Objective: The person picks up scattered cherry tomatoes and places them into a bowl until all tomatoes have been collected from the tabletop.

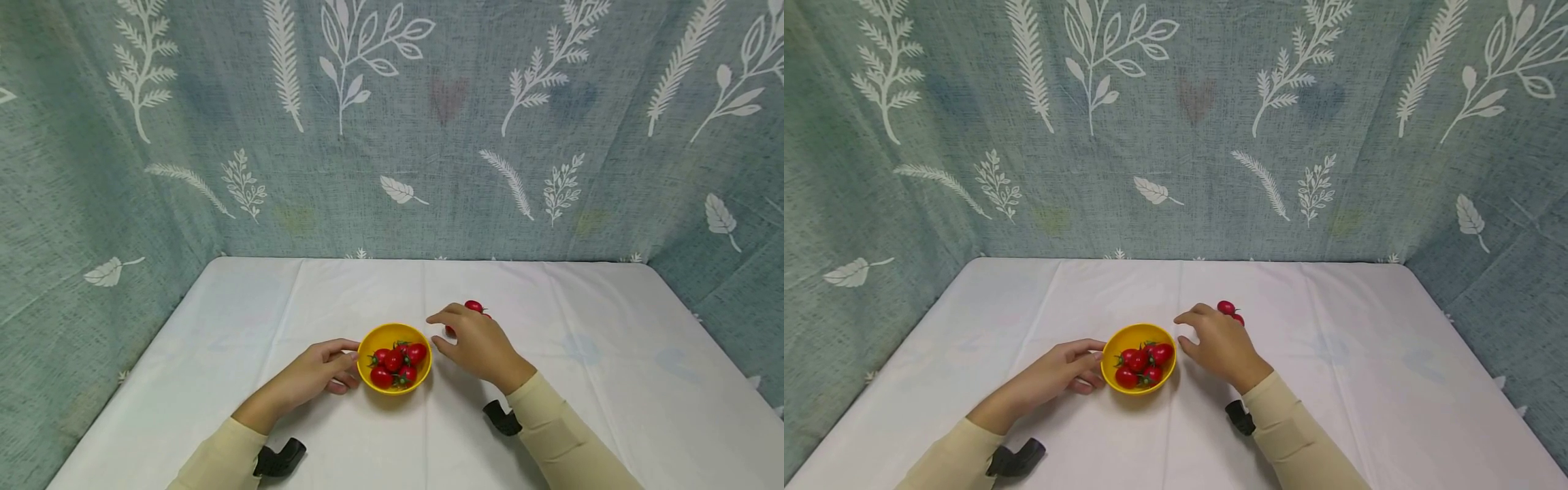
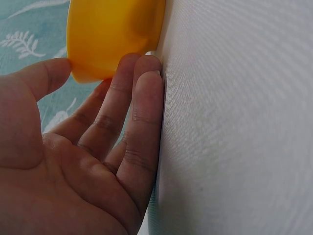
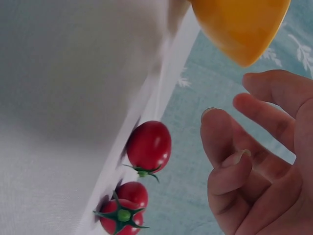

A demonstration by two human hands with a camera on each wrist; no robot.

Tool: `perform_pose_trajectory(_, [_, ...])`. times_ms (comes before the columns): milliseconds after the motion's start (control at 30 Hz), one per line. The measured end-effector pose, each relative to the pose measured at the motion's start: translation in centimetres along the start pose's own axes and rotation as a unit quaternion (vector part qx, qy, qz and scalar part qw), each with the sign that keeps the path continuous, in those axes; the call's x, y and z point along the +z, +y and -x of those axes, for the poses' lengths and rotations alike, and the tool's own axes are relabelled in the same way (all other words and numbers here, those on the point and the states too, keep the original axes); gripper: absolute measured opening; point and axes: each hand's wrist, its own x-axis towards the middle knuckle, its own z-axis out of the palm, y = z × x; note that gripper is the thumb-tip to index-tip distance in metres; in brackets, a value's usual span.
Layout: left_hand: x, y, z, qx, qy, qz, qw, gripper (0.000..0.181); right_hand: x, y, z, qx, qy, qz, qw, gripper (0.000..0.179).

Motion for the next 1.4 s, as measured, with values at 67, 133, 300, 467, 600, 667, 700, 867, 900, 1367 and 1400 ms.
perform_pose_trajectory(67, [0.0, 0.0, 0.0, 0.000, 0.001, 0.000, 1.0000, 0.047, 0.1, 0.2, 0.0, 0.006, -0.004, 0.002, 1.0000, 0.030])
perform_pose_trajectory(133, [0.0, 0.0, 0.0, 0.000, 0.001, 0.000, 1.0000, 0.047, 0.2, 0.4, 0.0, 0.013, -0.011, 0.002, 0.9999, 0.030])
perform_pose_trajectory(300, [0.0, 0.0, 0.0, 0.000, 0.000, -0.001, 1.0000, 0.048, 0.4, 0.7, -0.1, 0.032, -0.033, 0.000, 0.9989, 0.032])
perform_pose_trajectory(467, [0.0, 0.0, 0.0, 0.000, 0.000, 0.000, 1.0000, 0.048, 0.7, 0.9, -0.1, 0.039, -0.046, -0.001, 0.9982, 0.033])
perform_pose_trajectory(600, [0.0, 0.0, 0.0, 0.001, 0.000, 0.001, 1.0000, 0.048, 0.8, 1.0, -0.1, 0.043, -0.051, 0.002, 0.9978, 0.032])
perform_pose_trajectory(667, [-0.1, 0.0, 0.0, 0.000, 0.000, 0.002, 1.0000, 0.047, 0.9, 1.0, -0.1, 0.050, -0.057, 0.003, 0.9971, 0.033])
perform_pose_trajectory(700, [-0.1, 0.0, 0.0, -0.001, 0.000, 0.002, 1.0000, 0.047, 0.9, 1.1, -0.2, 0.054, -0.061, 0.003, 0.9967, 0.033])
perform_pose_trajectory(867, [0.0, 0.0, 0.0, 0.002, -0.002, 0.003, 1.0000, 0.047, 1.0, 1.3, -0.2, 0.064, -0.073, 0.005, 0.9953, 0.034])
perform_pose_trajectory(900, [-0.1, 0.0, 0.0, 0.002, -0.003, 0.003, 1.0000, 0.047, 1.0, 1.3, -0.2, 0.064, -0.073, 0.005, 0.9953, 0.034])
perform_pose_trajectory(1367, [0.0, 0.1, 0.0, 0.001, -0.003, 0.005, 1.0000, 0.047, 0.7, 2.3, 0.0, 0.071, -0.039, 0.039, 0.9959, 0.028])
perform_pose_trajectory(1400, [0.0, 0.1, 0.0, 0.002, -0.003, 0.004, 1.0000, 0.047, 0.7, 2.4, 0.0, 0.072, -0.039, 0.039, 0.9959, 0.028])
